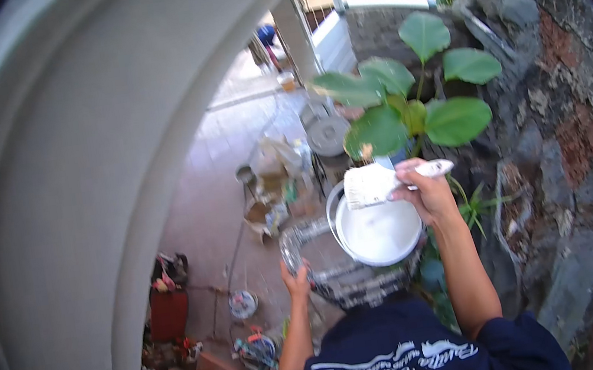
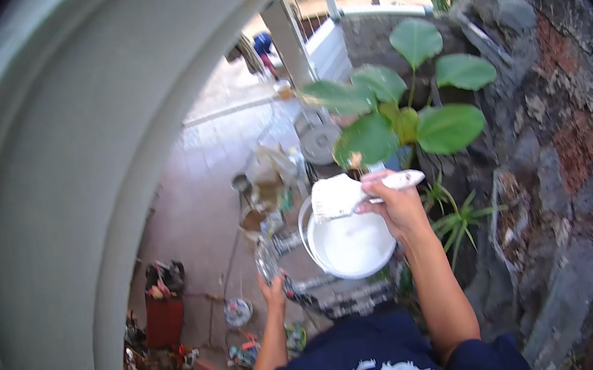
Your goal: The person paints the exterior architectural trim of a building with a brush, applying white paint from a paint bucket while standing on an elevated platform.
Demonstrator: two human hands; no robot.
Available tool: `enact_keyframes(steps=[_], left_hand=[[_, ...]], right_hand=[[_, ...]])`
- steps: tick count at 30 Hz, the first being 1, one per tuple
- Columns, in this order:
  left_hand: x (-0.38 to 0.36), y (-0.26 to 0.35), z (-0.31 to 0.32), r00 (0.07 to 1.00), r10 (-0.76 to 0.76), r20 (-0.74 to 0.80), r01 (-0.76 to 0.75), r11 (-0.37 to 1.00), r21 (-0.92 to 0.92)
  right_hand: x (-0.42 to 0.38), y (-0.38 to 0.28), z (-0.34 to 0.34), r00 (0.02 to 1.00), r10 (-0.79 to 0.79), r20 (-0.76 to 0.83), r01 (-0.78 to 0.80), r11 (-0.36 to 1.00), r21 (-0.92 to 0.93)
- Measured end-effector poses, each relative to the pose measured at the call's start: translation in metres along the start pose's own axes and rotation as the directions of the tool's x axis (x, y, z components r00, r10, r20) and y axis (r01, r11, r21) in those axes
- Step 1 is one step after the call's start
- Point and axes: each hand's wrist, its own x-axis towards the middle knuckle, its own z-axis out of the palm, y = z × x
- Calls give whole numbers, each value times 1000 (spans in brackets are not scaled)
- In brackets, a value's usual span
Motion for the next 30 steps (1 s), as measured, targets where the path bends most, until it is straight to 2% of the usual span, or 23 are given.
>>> enact_keyframes(steps=[3,6,9,11,12,14,19,21,22,29,30], left_hand=[[2,10,0,998,34,43,-39,993,110],[-1,23,7,999,-18,30,15,995,97],[-3,16,2,999,14,43,-19,994,104],[2,9,2,996,79,37,-83,991,103],[0,12,3,998,49,26,-51,993,107],[-4,24,8,1000,-12,1,11,994,110],[0,9,1,1000,13,6,-13,994,107],[-2,13,2,1000,-18,7,17,993,117],[0,14,3,998,50,25,-52,990,128],[-3,0,-1,1000,27,1,-27,994,106],[-2,0,-3,1000,10,12,-11,993,120]], right_hand=[[22,-46,50,973,-185,137,143,952,272],[58,-90,113,878,-370,303,191,852,488],[101,-127,188,823,-522,222,300,732,612],[135,-154,227,842,-494,216,229,689,687],[149,-167,246,862,-481,162,225,648,727],[173,-192,277,846,-520,118,241,571,785],[207,-274,341,817,-577,-20,287,376,881],[207,-305,359,819,-561,-121,381,375,845],[216,-319,367,822,-552,-141,395,374,839],[257,-375,410,867,-437,-241,438,436,786],[294,-390,419,829,-482,-284,495,396,774]])
